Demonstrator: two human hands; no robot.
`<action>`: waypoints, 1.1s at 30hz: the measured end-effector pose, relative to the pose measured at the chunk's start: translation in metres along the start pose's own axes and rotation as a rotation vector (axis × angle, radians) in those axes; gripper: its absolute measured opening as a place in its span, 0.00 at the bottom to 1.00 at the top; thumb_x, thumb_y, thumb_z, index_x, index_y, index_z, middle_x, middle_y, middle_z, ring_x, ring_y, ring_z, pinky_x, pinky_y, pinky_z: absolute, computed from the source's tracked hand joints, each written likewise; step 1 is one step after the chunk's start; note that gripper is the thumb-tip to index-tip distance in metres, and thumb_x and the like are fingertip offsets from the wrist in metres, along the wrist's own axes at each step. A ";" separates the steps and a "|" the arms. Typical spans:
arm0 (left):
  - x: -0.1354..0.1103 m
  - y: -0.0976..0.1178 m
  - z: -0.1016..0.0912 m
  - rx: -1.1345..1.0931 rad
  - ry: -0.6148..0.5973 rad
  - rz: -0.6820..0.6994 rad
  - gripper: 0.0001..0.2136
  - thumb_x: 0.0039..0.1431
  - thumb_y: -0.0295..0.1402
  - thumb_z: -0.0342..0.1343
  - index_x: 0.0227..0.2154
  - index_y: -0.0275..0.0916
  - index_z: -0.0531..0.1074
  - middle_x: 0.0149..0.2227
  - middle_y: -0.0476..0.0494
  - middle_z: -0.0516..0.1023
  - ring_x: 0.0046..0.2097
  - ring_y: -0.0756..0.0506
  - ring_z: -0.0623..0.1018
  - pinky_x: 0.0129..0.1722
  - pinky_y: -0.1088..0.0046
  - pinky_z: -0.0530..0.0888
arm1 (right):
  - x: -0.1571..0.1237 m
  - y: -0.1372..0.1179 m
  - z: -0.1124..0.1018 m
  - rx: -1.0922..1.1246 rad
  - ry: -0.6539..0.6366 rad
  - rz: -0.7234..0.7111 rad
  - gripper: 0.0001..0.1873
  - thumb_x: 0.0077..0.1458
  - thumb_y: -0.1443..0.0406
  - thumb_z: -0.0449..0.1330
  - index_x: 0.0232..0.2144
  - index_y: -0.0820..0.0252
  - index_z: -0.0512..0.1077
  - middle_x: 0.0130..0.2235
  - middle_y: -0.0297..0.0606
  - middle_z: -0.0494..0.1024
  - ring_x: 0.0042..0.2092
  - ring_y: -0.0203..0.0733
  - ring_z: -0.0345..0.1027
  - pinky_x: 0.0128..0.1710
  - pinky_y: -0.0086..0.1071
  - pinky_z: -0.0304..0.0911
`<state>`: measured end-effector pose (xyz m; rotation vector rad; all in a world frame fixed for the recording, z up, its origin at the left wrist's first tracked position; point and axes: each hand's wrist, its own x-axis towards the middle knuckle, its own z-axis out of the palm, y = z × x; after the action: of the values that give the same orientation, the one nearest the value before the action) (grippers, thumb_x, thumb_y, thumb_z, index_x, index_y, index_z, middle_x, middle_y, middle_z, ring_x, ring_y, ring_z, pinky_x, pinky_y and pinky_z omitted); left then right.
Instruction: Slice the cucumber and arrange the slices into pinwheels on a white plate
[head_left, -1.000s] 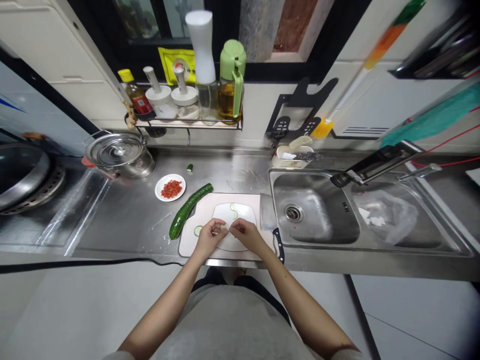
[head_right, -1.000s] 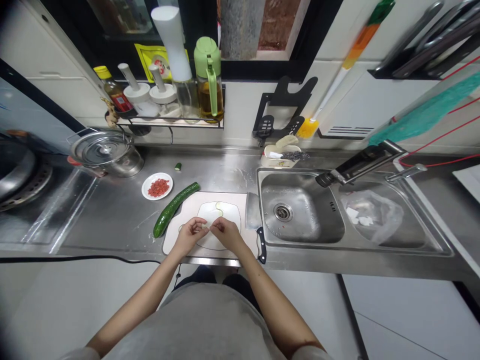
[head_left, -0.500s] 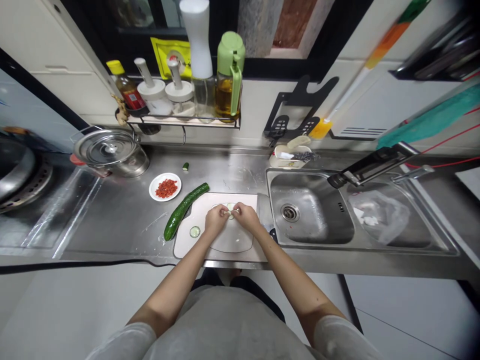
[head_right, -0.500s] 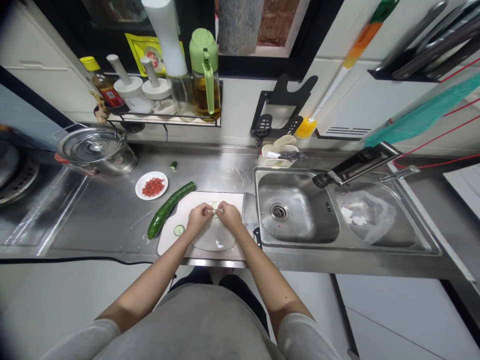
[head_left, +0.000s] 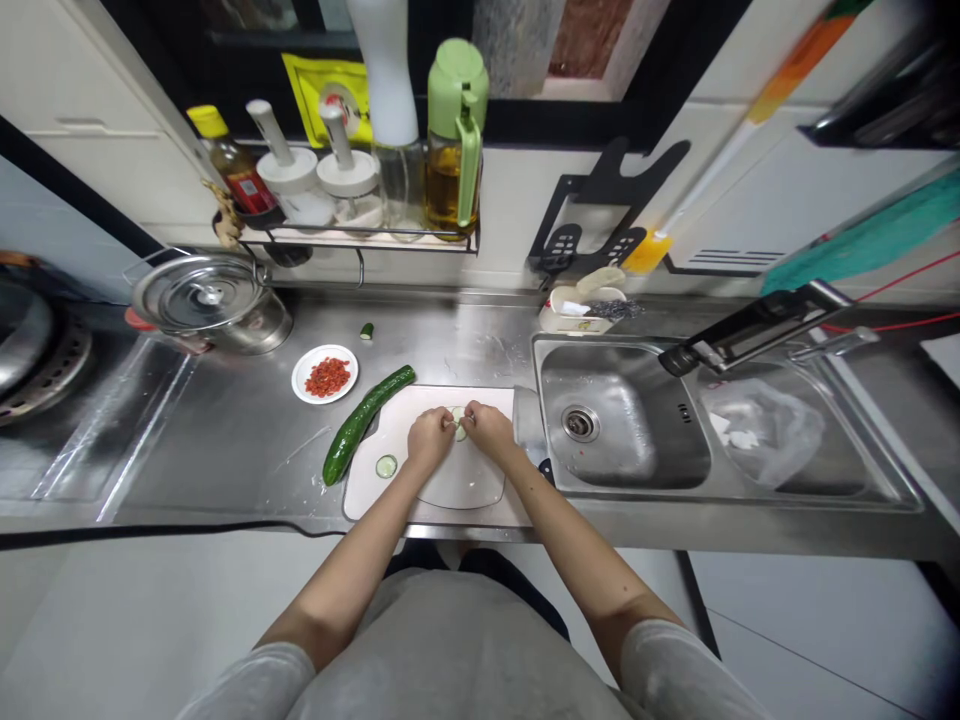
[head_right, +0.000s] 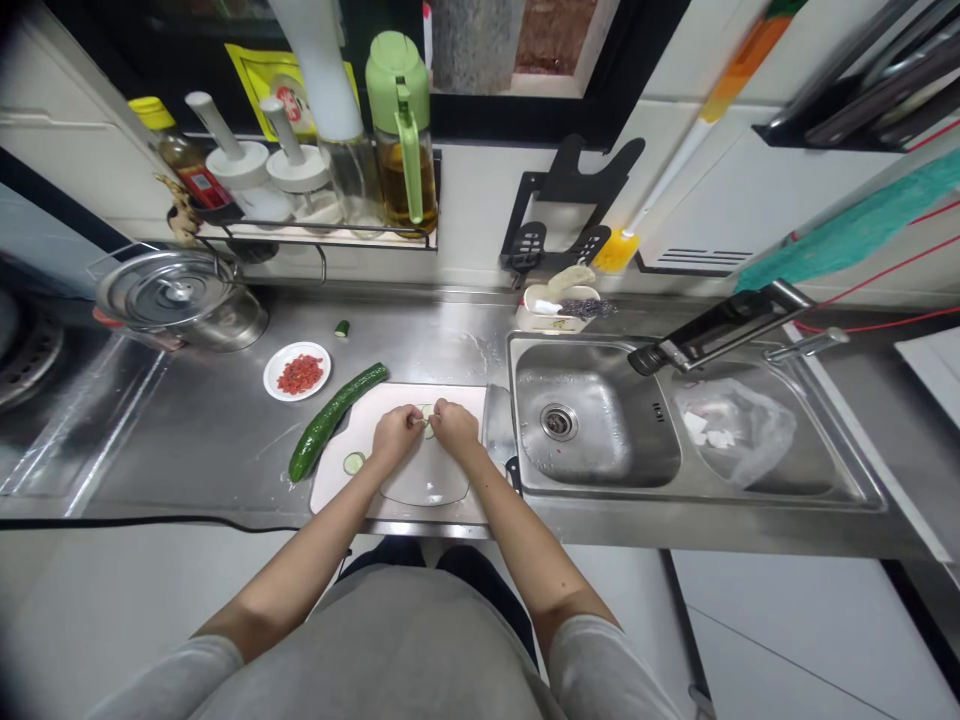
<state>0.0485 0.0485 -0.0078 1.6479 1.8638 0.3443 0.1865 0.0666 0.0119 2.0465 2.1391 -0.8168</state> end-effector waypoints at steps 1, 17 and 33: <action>0.000 0.000 0.001 0.008 0.004 0.009 0.06 0.52 0.30 0.55 0.34 0.42 0.75 0.34 0.47 0.77 0.37 0.47 0.74 0.37 0.73 0.66 | 0.000 0.000 0.000 -0.007 -0.005 0.004 0.12 0.58 0.62 0.50 0.42 0.55 0.70 0.41 0.39 0.77 0.41 0.41 0.68 0.33 0.29 0.53; 0.000 0.000 0.001 0.021 0.037 0.036 0.07 0.54 0.30 0.55 0.36 0.42 0.73 0.39 0.46 0.70 0.36 0.49 0.72 0.41 0.72 0.68 | 0.000 -0.004 -0.006 -0.085 -0.035 0.020 0.11 0.60 0.61 0.50 0.43 0.56 0.67 0.43 0.41 0.76 0.43 0.42 0.69 0.37 0.30 0.56; -0.002 0.006 0.001 0.058 0.029 0.008 0.05 0.55 0.36 0.57 0.33 0.42 0.72 0.40 0.47 0.70 0.37 0.49 0.72 0.35 0.73 0.64 | -0.007 0.009 -0.008 -0.071 0.027 0.110 0.12 0.61 0.59 0.51 0.43 0.57 0.67 0.40 0.42 0.77 0.42 0.43 0.70 0.37 0.30 0.56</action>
<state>0.0541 0.0478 -0.0047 1.6975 1.9056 0.3212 0.1985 0.0637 0.0182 2.1290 2.0171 -0.6933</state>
